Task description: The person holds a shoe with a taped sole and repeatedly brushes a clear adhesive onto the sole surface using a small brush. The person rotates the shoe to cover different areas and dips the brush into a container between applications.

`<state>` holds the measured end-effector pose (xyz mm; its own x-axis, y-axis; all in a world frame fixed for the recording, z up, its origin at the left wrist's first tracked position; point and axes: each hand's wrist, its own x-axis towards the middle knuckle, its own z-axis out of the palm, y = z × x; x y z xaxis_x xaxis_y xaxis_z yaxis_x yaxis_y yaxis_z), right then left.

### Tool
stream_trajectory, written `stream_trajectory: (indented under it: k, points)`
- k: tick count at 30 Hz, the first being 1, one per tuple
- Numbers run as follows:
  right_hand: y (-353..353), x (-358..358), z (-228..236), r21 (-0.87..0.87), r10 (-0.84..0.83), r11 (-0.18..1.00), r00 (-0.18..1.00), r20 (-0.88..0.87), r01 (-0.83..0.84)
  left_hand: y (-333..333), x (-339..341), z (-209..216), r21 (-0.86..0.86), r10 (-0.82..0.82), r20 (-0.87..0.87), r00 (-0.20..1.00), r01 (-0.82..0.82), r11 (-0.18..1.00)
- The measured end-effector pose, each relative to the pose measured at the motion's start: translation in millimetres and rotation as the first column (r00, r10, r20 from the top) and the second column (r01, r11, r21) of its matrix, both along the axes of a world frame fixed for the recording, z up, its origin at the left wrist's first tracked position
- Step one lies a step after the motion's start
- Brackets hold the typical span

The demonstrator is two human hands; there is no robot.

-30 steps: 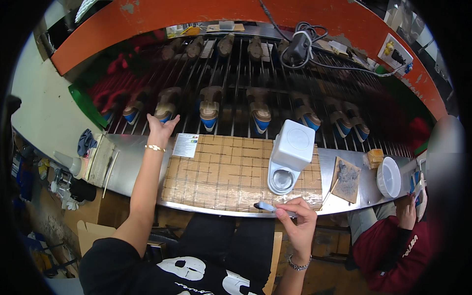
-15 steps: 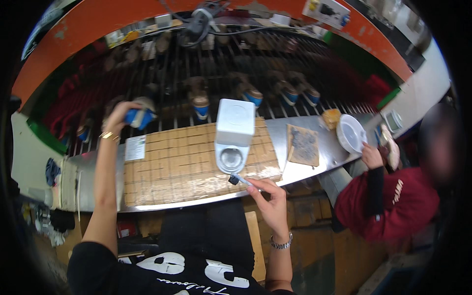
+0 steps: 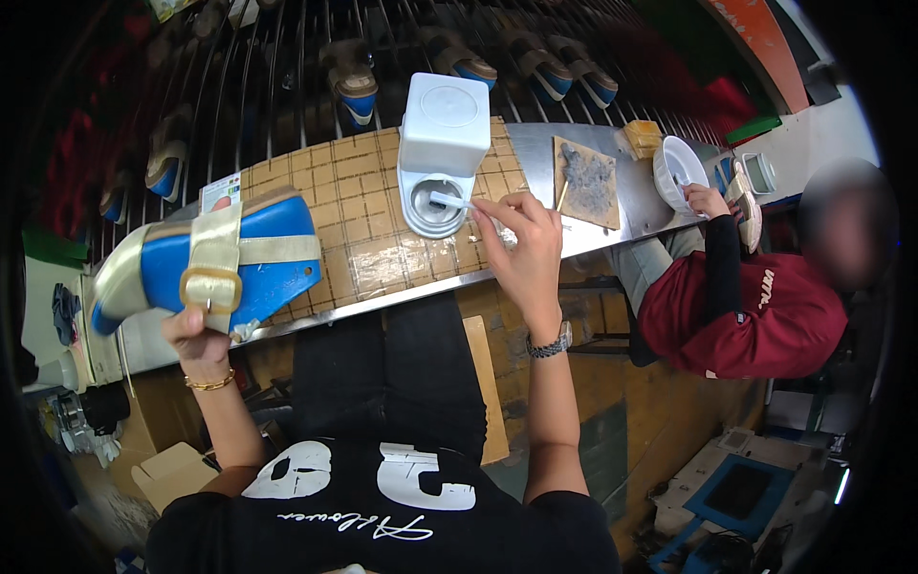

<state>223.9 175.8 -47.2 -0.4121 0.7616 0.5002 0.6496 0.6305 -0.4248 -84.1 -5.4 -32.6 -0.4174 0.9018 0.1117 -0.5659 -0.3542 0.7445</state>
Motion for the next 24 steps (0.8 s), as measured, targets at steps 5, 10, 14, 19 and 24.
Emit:
stream_trajectory:
  k: [5,10,14,19,24]
  points:
    - [3.0,-2.0,0.5,-0.002,0.01,1.0,0.998,0.06,-0.01,-15.5,13.8,31.2,0.187,0.095,0.126,0.987,-0.118,0.975]
    - [0.4,-5.8,2.0,0.048,0.009,0.999,0.996,0.088,-0.013,-31.7,14.4,37.6,0.308,-0.01,0.371,0.928,-0.113,0.945]
    - [-2.6,-0.1,-7.7,-0.329,-0.02,0.943,0.976,-0.217,-0.054,-15.8,30.3,51.6,0.233,0.129,0.096,0.987,-0.148,0.961]
    - [3.7,10.0,-17.3,-0.72,-0.125,0.669,0.927,-0.353,-0.184,-12.3,62.4,31.9,-0.015,0.312,-0.757,0.575,-0.492,0.871]
    - [10.8,13.3,17.2,-0.456,0.05,0.869,0.951,-0.305,-0.192,-20.5,89.8,-11.8,-0.141,0.164,-0.645,0.747,-0.326,0.935]
